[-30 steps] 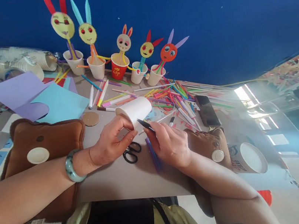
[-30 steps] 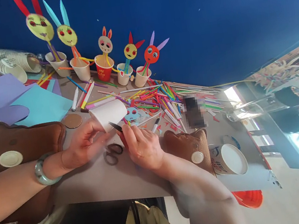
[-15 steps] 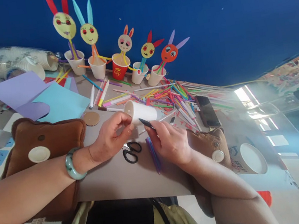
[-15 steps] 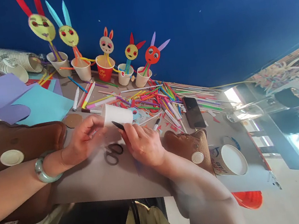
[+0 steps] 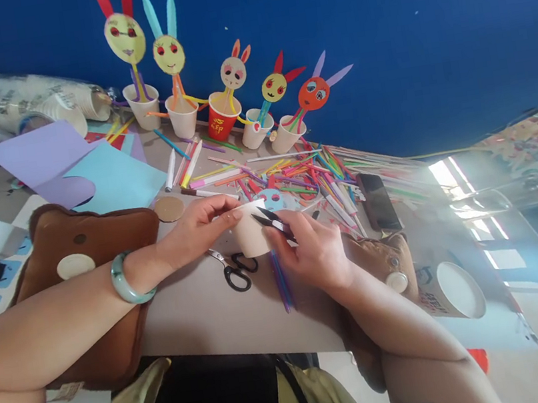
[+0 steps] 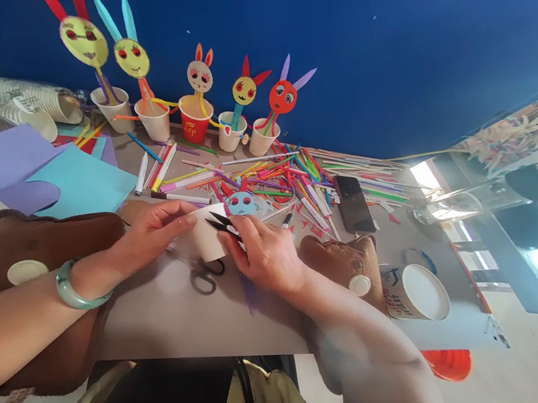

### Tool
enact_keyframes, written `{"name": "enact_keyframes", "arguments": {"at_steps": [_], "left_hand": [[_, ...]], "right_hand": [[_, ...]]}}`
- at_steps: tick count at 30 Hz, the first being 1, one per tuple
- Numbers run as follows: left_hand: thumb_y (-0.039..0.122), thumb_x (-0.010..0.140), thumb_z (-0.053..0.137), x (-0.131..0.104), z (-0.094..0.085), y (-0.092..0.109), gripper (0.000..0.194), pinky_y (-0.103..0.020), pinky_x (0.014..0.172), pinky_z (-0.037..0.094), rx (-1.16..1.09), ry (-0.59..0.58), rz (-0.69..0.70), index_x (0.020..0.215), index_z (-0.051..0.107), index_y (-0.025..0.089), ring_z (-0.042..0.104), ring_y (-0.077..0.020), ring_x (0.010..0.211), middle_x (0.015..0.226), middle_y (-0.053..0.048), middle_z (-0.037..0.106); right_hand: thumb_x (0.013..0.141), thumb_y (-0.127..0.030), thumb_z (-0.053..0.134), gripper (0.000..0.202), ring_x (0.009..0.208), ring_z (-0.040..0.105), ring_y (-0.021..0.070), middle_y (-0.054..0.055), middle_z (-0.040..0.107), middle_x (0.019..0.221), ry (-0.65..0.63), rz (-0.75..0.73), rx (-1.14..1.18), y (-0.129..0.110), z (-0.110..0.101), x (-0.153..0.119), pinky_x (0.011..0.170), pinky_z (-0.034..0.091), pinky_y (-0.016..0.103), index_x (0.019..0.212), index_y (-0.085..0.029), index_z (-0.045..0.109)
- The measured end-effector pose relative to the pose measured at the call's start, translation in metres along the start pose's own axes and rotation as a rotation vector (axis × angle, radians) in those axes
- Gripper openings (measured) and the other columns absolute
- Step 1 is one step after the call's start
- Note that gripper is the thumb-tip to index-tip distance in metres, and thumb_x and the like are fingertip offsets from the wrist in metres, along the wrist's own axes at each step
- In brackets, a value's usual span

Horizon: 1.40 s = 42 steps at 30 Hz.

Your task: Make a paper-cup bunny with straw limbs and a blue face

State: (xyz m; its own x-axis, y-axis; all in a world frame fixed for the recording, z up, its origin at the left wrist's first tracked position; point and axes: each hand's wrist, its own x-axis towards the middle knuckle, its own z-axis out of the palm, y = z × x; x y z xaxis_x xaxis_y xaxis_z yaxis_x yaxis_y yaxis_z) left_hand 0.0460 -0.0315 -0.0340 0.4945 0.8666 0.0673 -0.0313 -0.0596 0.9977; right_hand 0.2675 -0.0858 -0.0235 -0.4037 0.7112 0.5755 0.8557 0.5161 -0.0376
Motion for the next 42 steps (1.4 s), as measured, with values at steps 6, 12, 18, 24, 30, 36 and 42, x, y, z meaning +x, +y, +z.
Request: {"name": "enact_keyframes", "arguments": {"at_steps": [6,12,18,24,30,36,42], "left_hand": [[0.05,0.085,0.072,0.001,-0.002,0.001,0.035,-0.025,0.067,0.045,-0.111,-0.022,-0.077,0.087,0.07,0.016,0.055,-0.013,0.071,0.078,-0.001,0.066],[0.044,0.085,0.072,0.0,-0.002,-0.003,0.029,-0.025,0.068,0.044,-0.211,-0.032,-0.165,0.087,0.07,0.016,0.055,-0.0129,0.072,0.079,-0.001,0.064],[0.045,0.082,0.074,0.001,-0.002,0.0,0.031,-0.025,0.066,0.043,-0.229,-0.059,-0.188,0.083,0.068,0.015,0.053,-0.0132,0.071,0.077,-0.001,0.061],[0.047,0.083,0.073,0.001,-0.002,0.003,0.032,-0.025,0.062,0.043,-0.215,-0.091,-0.143,0.081,0.065,0.016,0.05,-0.012,0.067,0.074,0.0,0.059],[0.048,0.085,0.071,0.001,-0.002,0.002,0.033,-0.024,0.059,0.042,-0.183,-0.085,-0.099,0.08,0.063,0.017,0.05,-0.0115,0.064,0.071,0.001,0.057],[0.048,0.086,0.071,0.0,-0.003,0.003,0.033,-0.023,0.057,0.041,-0.171,-0.085,-0.098,0.081,0.064,0.017,0.049,-0.011,0.062,0.071,0.001,0.057],[0.048,0.086,0.07,0.0,-0.002,0.005,0.032,-0.023,0.058,0.041,-0.165,-0.091,-0.097,0.082,0.064,0.017,0.049,-0.0112,0.062,0.07,0.001,0.058]], "right_hand": [[0.098,-0.032,0.057,0.021,0.052,0.057,0.01,0.001,0.069,0.07,-0.084,0.054,0.177,0.0,-0.001,0.0,0.053,0.042,0.021,0.108,-0.016,0.064],[0.097,-0.032,0.059,0.018,0.052,0.056,0.0098,-0.001,0.067,0.069,-0.117,0.105,0.28,-0.001,-0.008,0.003,0.053,0.041,0.021,0.105,-0.017,0.065],[0.096,-0.032,0.059,0.017,0.052,0.057,0.0108,-0.001,0.069,0.07,-0.17,0.107,0.292,0.001,-0.011,0.005,0.055,0.043,0.022,0.106,-0.019,0.066],[0.097,-0.032,0.058,0.017,0.051,0.056,0.0104,-0.001,0.069,0.07,-0.174,0.126,0.31,0.0,-0.011,0.003,0.054,0.042,0.021,0.105,-0.019,0.066],[0.099,-0.034,0.056,0.017,0.055,0.06,0.0121,0.0,0.069,0.072,-0.167,0.118,0.275,-0.002,-0.01,0.002,0.056,0.044,0.022,0.104,-0.021,0.065],[0.099,-0.032,0.056,0.014,0.057,0.061,0.0117,-0.001,0.069,0.07,-0.144,0.086,0.266,-0.003,-0.01,0.002,0.057,0.043,0.021,0.098,-0.021,0.065],[0.099,-0.032,0.056,0.015,0.057,0.061,0.0116,-0.001,0.068,0.069,-0.155,0.088,0.271,-0.002,-0.01,0.001,0.057,0.043,0.021,0.095,-0.021,0.065]]}}
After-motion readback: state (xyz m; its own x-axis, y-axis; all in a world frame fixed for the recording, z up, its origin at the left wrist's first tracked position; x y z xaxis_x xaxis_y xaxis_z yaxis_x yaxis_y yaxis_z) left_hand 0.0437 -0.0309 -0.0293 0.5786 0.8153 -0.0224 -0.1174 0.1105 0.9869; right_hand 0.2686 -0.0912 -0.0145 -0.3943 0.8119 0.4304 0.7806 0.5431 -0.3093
